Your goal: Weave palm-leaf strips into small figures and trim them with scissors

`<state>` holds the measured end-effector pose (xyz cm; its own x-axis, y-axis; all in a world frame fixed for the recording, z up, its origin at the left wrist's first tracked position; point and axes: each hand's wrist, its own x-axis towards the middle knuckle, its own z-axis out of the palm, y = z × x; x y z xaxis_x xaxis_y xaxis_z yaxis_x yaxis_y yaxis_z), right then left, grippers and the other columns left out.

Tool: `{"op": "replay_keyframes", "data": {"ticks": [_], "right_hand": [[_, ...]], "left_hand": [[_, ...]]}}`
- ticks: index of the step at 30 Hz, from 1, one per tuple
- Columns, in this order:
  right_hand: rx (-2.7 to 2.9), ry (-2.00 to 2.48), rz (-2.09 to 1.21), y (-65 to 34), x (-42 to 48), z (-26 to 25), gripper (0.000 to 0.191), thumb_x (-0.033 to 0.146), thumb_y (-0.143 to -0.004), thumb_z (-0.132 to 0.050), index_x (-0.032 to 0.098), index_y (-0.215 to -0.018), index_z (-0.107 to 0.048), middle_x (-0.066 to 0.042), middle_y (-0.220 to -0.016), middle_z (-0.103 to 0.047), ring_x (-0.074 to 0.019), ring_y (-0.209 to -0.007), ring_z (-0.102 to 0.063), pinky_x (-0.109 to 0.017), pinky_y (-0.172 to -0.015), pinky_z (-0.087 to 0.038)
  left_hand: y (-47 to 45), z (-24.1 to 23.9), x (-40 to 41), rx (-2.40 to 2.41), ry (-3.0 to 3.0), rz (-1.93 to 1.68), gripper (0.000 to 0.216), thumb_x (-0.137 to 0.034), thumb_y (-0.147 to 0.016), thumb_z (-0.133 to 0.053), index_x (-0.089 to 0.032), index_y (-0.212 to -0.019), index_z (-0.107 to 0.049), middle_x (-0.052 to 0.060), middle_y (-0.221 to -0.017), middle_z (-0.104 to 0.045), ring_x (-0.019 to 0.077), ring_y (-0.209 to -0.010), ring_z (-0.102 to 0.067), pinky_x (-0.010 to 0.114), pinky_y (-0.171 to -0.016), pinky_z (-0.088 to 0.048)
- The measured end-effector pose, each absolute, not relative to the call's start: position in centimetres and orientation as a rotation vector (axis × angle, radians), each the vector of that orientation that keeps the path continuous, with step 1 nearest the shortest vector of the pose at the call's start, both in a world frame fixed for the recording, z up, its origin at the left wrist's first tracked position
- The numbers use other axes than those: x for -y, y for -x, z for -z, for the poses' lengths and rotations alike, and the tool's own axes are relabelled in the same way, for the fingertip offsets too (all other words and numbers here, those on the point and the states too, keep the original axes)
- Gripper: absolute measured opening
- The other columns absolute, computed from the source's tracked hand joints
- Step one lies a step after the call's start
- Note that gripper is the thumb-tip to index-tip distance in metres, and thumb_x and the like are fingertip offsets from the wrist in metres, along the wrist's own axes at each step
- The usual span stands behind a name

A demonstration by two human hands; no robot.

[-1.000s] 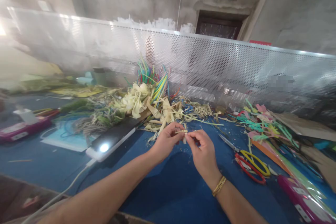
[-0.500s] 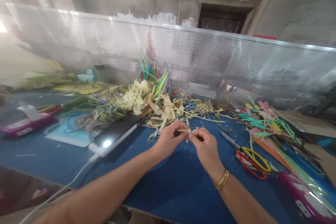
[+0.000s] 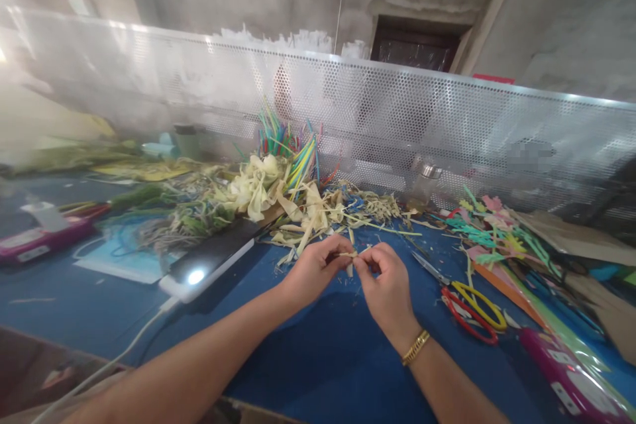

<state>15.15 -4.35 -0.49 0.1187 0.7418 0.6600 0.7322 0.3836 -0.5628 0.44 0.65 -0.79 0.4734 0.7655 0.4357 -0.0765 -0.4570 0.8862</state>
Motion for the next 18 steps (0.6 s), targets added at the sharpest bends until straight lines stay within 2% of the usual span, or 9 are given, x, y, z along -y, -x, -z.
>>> {"op": "replay_keyframes", "data": {"ticks": [6,13,16,18], "right_hand": [[1.643,1.369,0.025,-15.0,4.9,0.2,0.012,0.028,-0.086,-0.058,0.021,-0.077,-0.064,-0.002,-0.077,-0.063,-0.0164,-0.072,-0.057,-0.030,-0.069,-0.042],[1.404,1.348,-0.204,-15.1,4.3,0.8,0.014,0.035,-0.080,-0.064,0.021,-0.080,-0.065,0.000,-0.070,-0.068,-0.0150,-0.062,-0.060,-0.027,-0.061,-0.046],[1.250,1.313,-0.380,-15.2,4.0,1.0,0.030,0.040,-0.073,-0.070,0.019,-0.093,-0.061,-0.001,-0.068,-0.069,-0.0164,-0.059,-0.062,-0.027,-0.057,-0.048],[1.211,1.290,-0.471,-15.3,3.8,0.9,0.034,0.042,-0.072,-0.070,0.018,-0.094,-0.061,-0.003,-0.071,-0.071,-0.0183,-0.063,-0.065,-0.028,-0.059,-0.050]], "left_hand": [[-0.7,1.1,-0.8,-0.523,-1.625,-1.159,0.012,-0.028,-0.083,-0.060,-0.020,-0.086,-0.053,0.000,-0.066,-0.060,0.0142,-0.064,-0.057,0.025,-0.063,-0.042],[-0.6,1.0,-0.9,-0.499,-1.672,-1.113,0.012,-0.030,-0.083,-0.061,-0.019,-0.082,-0.058,0.000,-0.067,-0.059,0.0131,-0.062,-0.055,0.025,-0.062,-0.042],[-0.5,1.2,-1.3,-0.486,-1.659,-1.073,0.012,-0.030,-0.082,-0.061,-0.018,-0.084,-0.059,0.000,-0.068,-0.058,0.0129,-0.062,-0.055,0.025,-0.062,-0.043],[-0.5,1.3,-1.6,-0.477,-1.658,-1.053,0.012,-0.029,-0.082,-0.061,-0.017,-0.084,-0.059,0.000,-0.067,-0.058,0.0130,-0.062,-0.055,0.025,-0.062,-0.043]]}}
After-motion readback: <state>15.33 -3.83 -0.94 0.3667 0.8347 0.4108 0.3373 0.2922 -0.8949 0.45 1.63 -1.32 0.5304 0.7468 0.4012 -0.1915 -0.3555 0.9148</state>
